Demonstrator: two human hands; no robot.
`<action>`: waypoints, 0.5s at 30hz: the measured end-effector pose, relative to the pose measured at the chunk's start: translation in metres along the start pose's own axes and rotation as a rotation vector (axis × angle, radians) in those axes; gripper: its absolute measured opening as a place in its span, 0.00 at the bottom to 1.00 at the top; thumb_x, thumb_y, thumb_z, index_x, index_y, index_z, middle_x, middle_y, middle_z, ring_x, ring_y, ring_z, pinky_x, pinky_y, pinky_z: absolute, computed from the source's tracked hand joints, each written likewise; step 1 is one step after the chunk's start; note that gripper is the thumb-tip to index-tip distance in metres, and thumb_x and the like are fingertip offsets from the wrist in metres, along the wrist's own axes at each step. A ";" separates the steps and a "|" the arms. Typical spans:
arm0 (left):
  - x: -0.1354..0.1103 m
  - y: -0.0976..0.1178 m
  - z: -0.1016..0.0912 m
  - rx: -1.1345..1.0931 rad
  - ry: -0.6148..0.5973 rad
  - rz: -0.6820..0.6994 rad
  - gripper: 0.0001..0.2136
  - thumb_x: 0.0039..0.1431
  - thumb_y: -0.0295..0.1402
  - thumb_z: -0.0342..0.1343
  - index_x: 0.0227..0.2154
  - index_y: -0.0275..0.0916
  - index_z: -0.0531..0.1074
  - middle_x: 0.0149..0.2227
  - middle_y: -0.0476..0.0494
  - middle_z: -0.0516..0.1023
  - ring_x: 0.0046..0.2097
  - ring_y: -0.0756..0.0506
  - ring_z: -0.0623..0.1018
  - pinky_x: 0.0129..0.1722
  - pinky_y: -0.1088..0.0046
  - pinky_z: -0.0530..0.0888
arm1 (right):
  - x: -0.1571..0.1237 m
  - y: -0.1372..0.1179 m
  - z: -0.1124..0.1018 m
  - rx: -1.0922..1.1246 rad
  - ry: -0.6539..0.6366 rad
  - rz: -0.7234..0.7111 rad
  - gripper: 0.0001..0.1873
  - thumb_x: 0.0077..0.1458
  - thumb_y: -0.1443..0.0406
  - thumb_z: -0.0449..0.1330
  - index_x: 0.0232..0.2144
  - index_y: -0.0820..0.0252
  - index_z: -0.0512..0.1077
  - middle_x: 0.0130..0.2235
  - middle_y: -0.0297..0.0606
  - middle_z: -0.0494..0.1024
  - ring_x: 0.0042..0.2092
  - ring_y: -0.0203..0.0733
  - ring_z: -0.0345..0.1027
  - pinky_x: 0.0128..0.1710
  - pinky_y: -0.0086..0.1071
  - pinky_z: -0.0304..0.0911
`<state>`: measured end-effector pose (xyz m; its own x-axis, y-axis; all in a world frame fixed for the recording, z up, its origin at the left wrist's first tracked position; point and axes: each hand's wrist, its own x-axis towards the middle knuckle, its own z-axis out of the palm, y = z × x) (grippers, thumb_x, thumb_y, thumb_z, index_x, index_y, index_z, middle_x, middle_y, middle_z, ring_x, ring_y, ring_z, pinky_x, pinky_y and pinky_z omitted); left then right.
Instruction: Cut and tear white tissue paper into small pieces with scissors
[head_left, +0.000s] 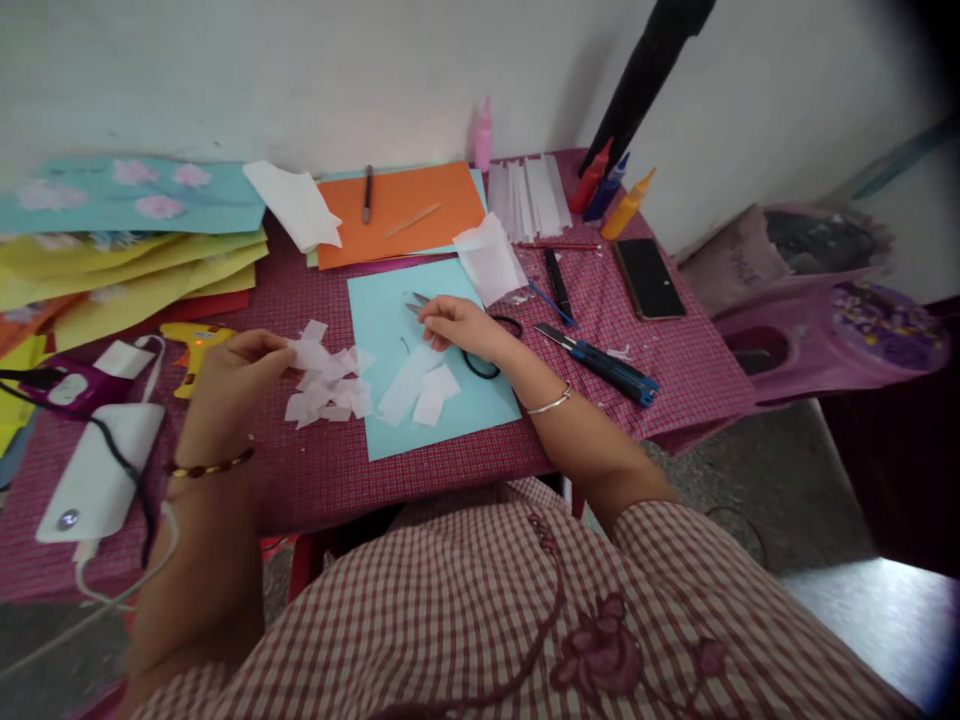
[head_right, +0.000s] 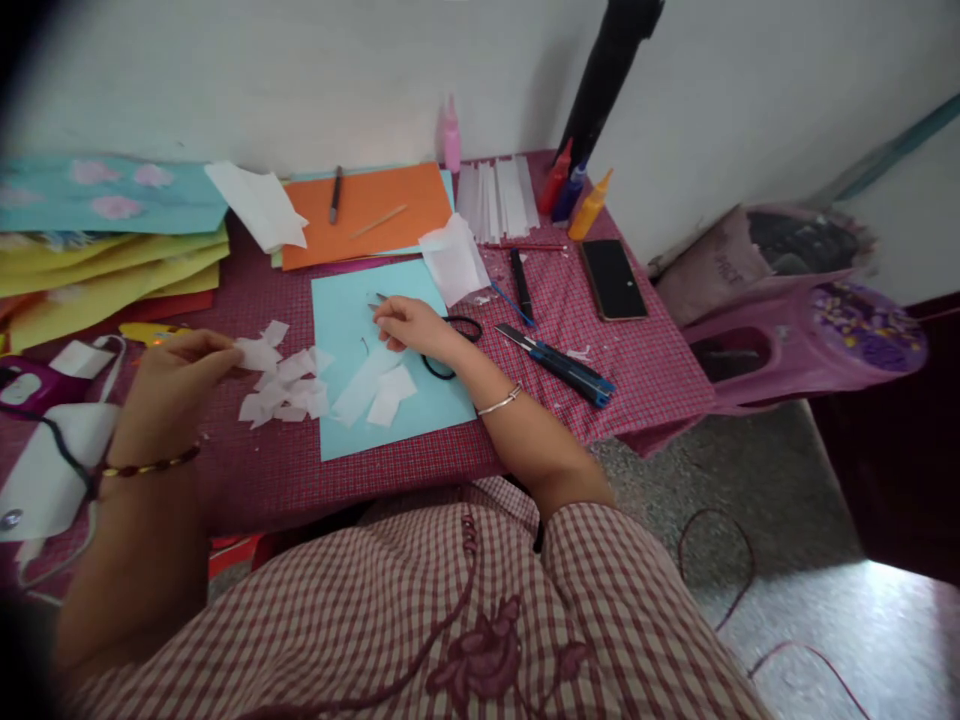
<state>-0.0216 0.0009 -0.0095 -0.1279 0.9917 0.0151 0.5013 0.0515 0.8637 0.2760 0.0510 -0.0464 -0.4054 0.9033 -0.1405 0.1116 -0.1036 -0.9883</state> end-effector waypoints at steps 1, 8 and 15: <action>0.001 0.001 -0.004 0.207 -0.003 0.065 0.01 0.52 0.29 0.59 0.28 0.38 0.74 0.26 0.50 0.75 0.32 0.46 0.76 0.37 0.66 0.74 | 0.002 0.001 -0.004 0.004 -0.001 0.015 0.03 0.61 0.71 0.53 0.35 0.62 0.65 0.28 0.31 0.73 0.25 0.29 0.67 0.26 0.25 0.65; -0.052 0.040 0.053 0.622 -0.196 0.549 0.11 0.60 0.33 0.54 0.45 0.38 0.71 0.43 0.40 0.77 0.45 0.41 0.77 0.48 0.60 0.74 | 0.003 0.006 -0.004 -0.186 -0.037 -0.068 0.04 0.60 0.73 0.52 0.34 0.63 0.65 0.27 0.32 0.71 0.25 0.30 0.65 0.27 0.26 0.64; -0.097 0.042 0.107 0.737 -0.498 0.601 0.08 0.60 0.31 0.52 0.41 0.35 0.72 0.41 0.36 0.75 0.43 0.38 0.74 0.45 0.59 0.73 | 0.003 0.007 -0.003 -0.424 -0.010 -0.215 0.05 0.58 0.73 0.53 0.35 0.66 0.68 0.29 0.33 0.72 0.33 0.34 0.64 0.38 0.30 0.60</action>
<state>0.1034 -0.0802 -0.0283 0.5914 0.8062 -0.0143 0.7800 -0.5675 0.2637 0.2783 0.0539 -0.0538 -0.4684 0.8813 0.0623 0.3837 0.2664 -0.8842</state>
